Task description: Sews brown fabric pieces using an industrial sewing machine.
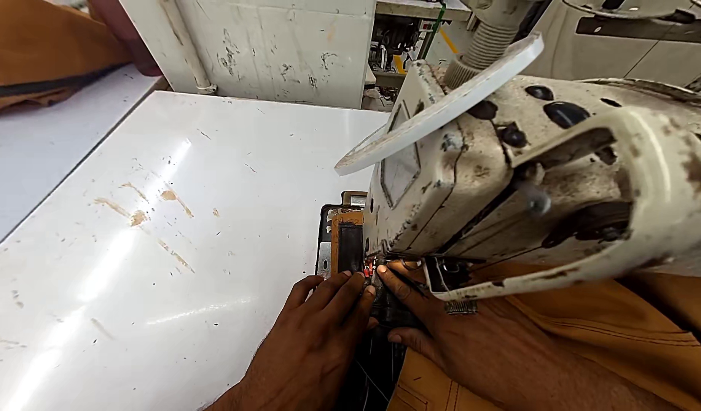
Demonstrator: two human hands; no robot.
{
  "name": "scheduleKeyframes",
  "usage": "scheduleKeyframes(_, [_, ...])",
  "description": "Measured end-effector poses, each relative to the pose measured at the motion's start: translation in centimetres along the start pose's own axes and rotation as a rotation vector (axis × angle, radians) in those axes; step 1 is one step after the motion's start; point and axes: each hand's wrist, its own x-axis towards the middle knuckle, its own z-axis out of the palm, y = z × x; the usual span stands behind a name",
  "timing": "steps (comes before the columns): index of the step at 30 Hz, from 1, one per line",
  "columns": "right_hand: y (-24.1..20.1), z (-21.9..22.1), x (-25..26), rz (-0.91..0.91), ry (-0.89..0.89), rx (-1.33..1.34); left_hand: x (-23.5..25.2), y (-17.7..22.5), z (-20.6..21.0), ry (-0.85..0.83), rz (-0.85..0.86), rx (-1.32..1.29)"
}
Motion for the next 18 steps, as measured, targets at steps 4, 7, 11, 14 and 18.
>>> scheduleKeyframes(4, [0.6, 1.4, -0.1, 0.016, 0.085, -0.014, 0.4, 0.0, 0.0, 0.0, -0.003, 0.016])
scheduleKeyframes(7, [0.8, 1.5, 0.1, 0.027, 0.113, -0.007, 0.6, -0.2, 0.1, -0.003, -0.008, 0.016])
scheduleKeyframes(11, [0.6, 0.6, 0.8, 0.052, 0.061, -0.014, 0.7, -0.4, 0.4, -0.013, -0.02, 0.005])
scheduleKeyframes(14, [0.7, -0.2, 0.9, 0.042, 0.004, 0.001, 0.7, -0.5, 0.5, -0.015, -0.023, 0.006])
scheduleKeyframes(18, [0.4, -4.8, -2.7, -0.045, 0.016, -0.016, 0.8, -0.4, 0.4, 0.012, -0.02, -0.013])
